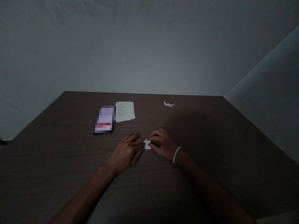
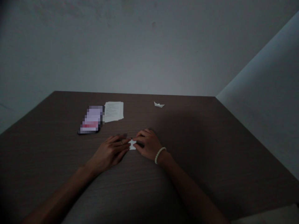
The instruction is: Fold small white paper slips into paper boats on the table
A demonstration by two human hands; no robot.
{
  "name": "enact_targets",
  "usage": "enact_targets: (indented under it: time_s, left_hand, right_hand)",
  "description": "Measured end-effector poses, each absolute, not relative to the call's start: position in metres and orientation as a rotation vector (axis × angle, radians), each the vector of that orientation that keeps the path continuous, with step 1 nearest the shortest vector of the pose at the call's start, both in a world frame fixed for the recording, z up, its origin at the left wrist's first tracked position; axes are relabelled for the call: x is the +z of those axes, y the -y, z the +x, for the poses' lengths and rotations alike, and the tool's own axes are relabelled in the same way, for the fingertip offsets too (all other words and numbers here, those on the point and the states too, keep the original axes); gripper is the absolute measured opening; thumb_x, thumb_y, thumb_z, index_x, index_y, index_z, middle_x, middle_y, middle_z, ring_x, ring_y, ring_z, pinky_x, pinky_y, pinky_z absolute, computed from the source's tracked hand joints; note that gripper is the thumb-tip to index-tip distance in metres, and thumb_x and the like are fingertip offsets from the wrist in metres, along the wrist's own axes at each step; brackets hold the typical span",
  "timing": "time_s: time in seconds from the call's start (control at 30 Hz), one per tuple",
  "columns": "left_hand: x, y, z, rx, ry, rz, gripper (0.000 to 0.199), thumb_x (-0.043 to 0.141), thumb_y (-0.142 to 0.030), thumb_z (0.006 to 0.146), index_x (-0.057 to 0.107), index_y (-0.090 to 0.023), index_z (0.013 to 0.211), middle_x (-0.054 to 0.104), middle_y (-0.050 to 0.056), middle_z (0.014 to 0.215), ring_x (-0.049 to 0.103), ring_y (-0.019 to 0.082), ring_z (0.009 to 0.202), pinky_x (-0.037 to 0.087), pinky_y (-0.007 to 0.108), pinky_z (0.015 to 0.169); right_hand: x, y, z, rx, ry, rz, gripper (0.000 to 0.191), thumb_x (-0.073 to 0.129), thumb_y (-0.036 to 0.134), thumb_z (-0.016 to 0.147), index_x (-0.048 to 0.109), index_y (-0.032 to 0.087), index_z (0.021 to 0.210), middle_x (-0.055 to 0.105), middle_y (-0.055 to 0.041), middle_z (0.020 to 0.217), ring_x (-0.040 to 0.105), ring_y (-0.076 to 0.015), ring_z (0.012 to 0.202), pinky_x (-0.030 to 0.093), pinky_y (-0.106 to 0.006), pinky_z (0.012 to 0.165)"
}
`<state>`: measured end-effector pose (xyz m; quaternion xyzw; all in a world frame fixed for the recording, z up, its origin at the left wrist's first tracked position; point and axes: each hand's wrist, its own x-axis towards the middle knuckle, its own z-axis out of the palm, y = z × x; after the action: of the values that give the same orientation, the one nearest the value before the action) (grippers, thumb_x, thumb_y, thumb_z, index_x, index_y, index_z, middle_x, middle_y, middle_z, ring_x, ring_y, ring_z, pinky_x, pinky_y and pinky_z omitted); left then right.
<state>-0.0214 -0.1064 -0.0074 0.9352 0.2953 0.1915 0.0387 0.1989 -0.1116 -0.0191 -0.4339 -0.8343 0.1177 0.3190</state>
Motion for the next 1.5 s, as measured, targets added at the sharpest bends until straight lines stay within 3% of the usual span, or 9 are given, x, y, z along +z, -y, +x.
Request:
enact_targets:
  time_s: [0.73,0.97,1.5]
  left_hand:
    - [-0.004,0.108,-0.02,0.607,-0.97,2.874,0.024,0.049,-0.026,0.093,0.071,-0.022,0.103,0.065,0.006,0.122,0.054,0.028,0.112,0.047,0.046,0.087]
    - [-0.001,0.108,-0.02,0.531,-1.05,2.84,0.031,0.05,-0.029,0.092,0.065,-0.022,0.119,0.057,0.009,0.133,0.05,0.03,0.118,0.045,0.049,0.091]
    - [-0.002,0.108,-0.021,0.448,-1.153,2.831,0.038,0.048,-0.036,0.093,0.058,-0.024,0.128,0.05,0.012,0.138,0.046,0.032,0.121,0.042,0.05,0.092]
  right_hand:
    - [-0.008,0.119,0.197,0.198,2.344,-1.232,0.017,0.061,0.027,0.088,0.068,0.023,0.103,0.06,-0.005,0.098,0.049,-0.021,0.093,0.038,-0.038,0.084]
    - [-0.009,0.119,0.197,0.205,2.327,-1.246,0.015,0.062,0.027,0.087,0.069,0.024,0.1,0.06,-0.005,0.097,0.049,-0.0209,0.092,0.038,-0.038,0.082]
    - [-0.009,0.119,0.197,0.211,2.323,-1.252,0.018,0.063,0.026,0.086,0.069,0.024,0.103,0.059,-0.0054,0.099,0.05,-0.0214,0.094,0.039,-0.038,0.082]
